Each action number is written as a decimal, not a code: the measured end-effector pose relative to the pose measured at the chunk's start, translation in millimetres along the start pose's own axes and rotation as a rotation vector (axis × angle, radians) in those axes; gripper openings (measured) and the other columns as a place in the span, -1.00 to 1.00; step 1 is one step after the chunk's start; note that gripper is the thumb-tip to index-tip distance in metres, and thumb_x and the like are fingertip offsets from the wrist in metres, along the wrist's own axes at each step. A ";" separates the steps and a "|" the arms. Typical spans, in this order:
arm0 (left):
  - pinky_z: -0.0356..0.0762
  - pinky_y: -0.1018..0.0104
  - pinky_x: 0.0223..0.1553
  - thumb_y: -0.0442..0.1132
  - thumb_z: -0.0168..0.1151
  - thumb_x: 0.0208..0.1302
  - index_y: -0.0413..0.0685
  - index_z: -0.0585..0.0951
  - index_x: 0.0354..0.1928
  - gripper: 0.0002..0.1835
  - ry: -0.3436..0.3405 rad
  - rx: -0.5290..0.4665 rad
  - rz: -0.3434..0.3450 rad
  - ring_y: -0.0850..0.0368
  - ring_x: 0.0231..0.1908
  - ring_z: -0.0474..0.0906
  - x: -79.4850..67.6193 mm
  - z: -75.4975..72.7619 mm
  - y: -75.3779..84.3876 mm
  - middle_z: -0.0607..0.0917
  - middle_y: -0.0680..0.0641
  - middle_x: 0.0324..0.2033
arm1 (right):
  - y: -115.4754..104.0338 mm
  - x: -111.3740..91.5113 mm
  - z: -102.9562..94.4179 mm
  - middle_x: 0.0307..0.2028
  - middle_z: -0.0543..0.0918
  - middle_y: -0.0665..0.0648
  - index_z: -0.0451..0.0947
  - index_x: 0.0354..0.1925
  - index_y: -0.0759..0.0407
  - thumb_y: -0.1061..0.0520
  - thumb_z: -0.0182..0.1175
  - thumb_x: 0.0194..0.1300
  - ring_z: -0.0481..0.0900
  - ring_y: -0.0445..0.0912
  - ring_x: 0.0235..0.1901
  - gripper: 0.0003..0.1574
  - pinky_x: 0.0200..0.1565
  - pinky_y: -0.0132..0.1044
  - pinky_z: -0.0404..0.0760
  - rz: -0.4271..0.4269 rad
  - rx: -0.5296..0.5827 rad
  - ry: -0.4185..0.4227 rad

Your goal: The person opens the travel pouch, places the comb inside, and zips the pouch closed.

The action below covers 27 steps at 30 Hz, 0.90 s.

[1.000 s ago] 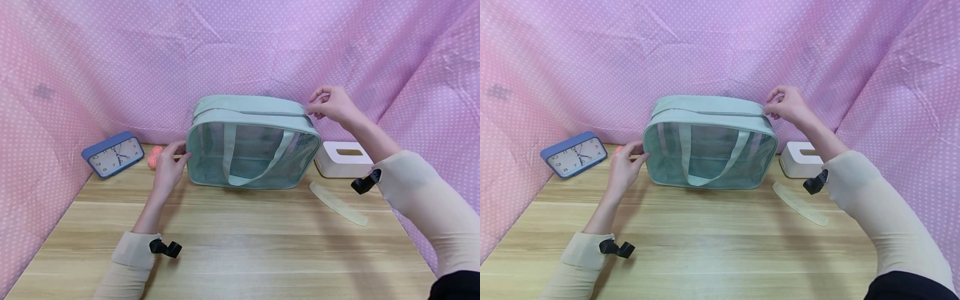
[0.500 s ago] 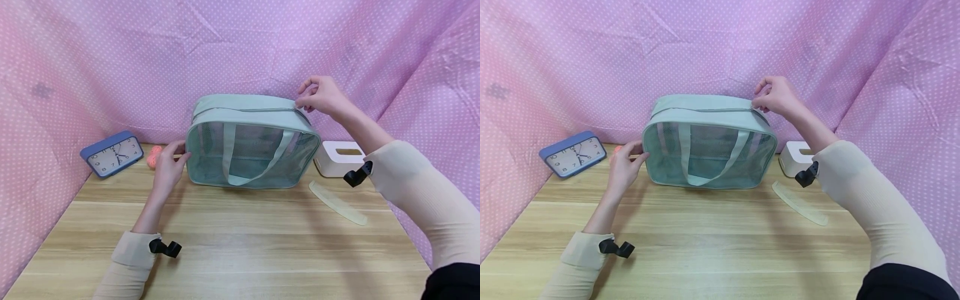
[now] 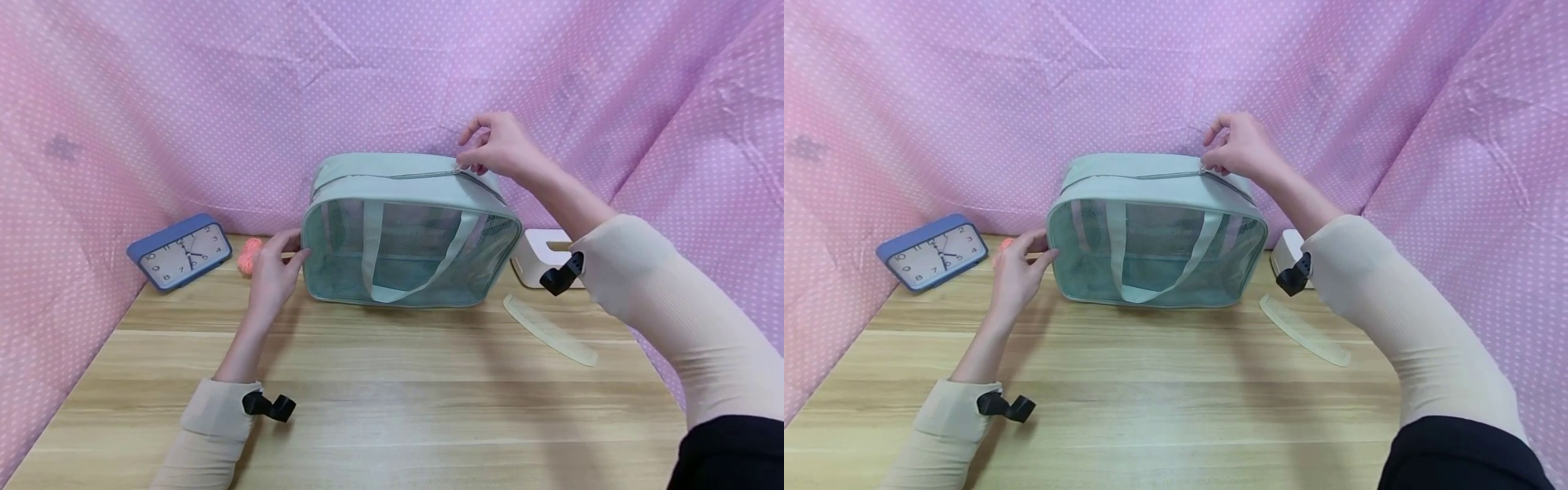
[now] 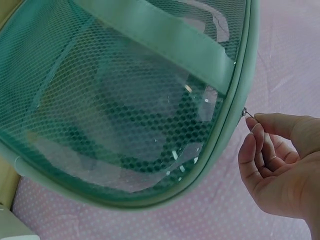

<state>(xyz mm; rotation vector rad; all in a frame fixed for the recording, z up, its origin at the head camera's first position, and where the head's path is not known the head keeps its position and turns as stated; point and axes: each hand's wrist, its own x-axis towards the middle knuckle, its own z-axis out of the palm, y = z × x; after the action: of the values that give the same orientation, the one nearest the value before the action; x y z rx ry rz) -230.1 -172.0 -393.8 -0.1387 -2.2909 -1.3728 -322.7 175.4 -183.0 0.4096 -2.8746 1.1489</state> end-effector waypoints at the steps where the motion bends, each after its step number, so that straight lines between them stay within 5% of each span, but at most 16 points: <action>1: 0.71 -0.07 0.01 -0.46 0.28 0.37 -0.26 0.64 0.16 -0.66 0.000 0.000 0.000 -0.15 0.04 0.68 0.0 0.0 -0.1 0.73 -0.30 -0.01 | -1.7 0.7 1.1 -0.66 0.62 -0.11 0.52 -0.10 0.22 0.28 0.39 0.20 0.61 -0.21 -0.59 -0.68 -0.41 -0.40 0.70 0.000 -0.006 -0.003; 20: 0.71 -0.13 0.02 -0.48 0.25 0.38 -0.27 0.65 0.15 -0.68 0.020 -0.010 0.005 -0.18 0.03 0.68 0.8 3.8 -1.1 0.73 -0.32 -0.01 | -37.0 12.4 20.4 -0.59 0.64 -0.10 0.54 -0.01 0.09 0.17 0.34 0.28 0.65 -0.18 -0.50 -0.69 -0.22 -0.36 0.64 0.006 -0.122 -0.056; 27: 0.71 -0.05 0.02 -0.46 0.27 0.38 -0.25 0.65 0.16 -0.68 0.021 -0.005 -0.001 -0.15 0.05 0.68 0.3 2.8 -1.5 0.72 -0.31 0.00 | -47.4 17.7 30.9 -0.61 0.64 -0.08 0.54 -0.06 0.14 0.22 0.31 0.28 0.62 -0.21 -0.55 -0.74 -0.31 -0.41 0.65 -0.032 -0.119 -0.058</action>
<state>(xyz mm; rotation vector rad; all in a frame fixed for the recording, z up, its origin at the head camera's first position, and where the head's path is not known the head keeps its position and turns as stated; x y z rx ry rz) -231.8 -170.5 -395.9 -0.1236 -2.2706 -1.3741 -325.6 117.2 -171.5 0.4901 -2.9547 0.9707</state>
